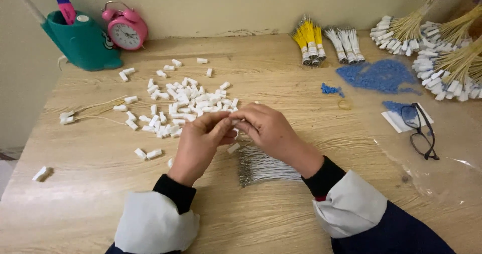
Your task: The person assembles cotton swabs by inserting thin metal wires into small white plastic caps. They pick up a cap and a wire, fit them together, and place the finished swab on the table. The process is repeated continuously throughout the video.
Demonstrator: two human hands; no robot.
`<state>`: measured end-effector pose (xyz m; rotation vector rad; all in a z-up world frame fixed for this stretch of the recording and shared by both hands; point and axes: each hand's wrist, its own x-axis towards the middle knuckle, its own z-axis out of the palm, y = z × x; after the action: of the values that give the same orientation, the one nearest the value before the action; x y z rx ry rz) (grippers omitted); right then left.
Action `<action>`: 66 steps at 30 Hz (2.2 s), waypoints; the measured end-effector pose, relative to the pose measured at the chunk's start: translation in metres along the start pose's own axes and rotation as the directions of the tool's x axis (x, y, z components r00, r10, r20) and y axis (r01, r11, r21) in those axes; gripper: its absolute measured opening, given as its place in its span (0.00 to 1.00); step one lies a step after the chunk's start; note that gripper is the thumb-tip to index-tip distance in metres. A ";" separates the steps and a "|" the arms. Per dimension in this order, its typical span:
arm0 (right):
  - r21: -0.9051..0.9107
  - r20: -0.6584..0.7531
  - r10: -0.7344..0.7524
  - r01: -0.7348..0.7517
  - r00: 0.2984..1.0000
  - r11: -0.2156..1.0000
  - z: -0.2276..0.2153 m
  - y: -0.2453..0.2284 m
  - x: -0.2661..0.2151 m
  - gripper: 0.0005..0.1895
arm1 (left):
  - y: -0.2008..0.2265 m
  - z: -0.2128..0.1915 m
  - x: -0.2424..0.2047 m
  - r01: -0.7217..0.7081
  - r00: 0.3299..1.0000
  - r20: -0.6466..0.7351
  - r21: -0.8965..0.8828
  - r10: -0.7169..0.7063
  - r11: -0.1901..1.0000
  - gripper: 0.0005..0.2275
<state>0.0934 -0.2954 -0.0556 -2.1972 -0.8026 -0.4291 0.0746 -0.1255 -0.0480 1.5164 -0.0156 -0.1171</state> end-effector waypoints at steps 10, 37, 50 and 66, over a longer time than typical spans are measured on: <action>-0.021 0.077 0.169 -0.168 0.983 0.986 -0.041 0.013 -0.001 0.06 | -0.026 -0.029 0.011 0.073 0.990 -0.116 -0.052 -0.079 0.996 0.11; -0.260 0.291 0.442 -0.375 0.848 0.890 -0.022 0.017 -0.017 0.09 | -0.053 -0.018 0.007 -0.359 0.932 0.145 0.486 0.332 0.797 0.07; -0.362 0.094 0.481 -0.421 0.872 0.832 -0.011 0.068 -0.002 0.13 | -0.052 -0.027 0.012 -0.303 0.924 -0.015 0.582 0.383 0.755 0.07; -0.479 0.336 0.451 -0.262 0.827 0.838 0.057 0.023 0.027 0.15 | -0.067 -0.030 0.022 -0.237 0.931 -0.209 0.277 0.299 0.931 0.07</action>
<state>0.1323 -0.2539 -0.0921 -2.8366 -0.5122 0.1183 0.0946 -0.1012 -0.1173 1.7541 -0.0401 0.3082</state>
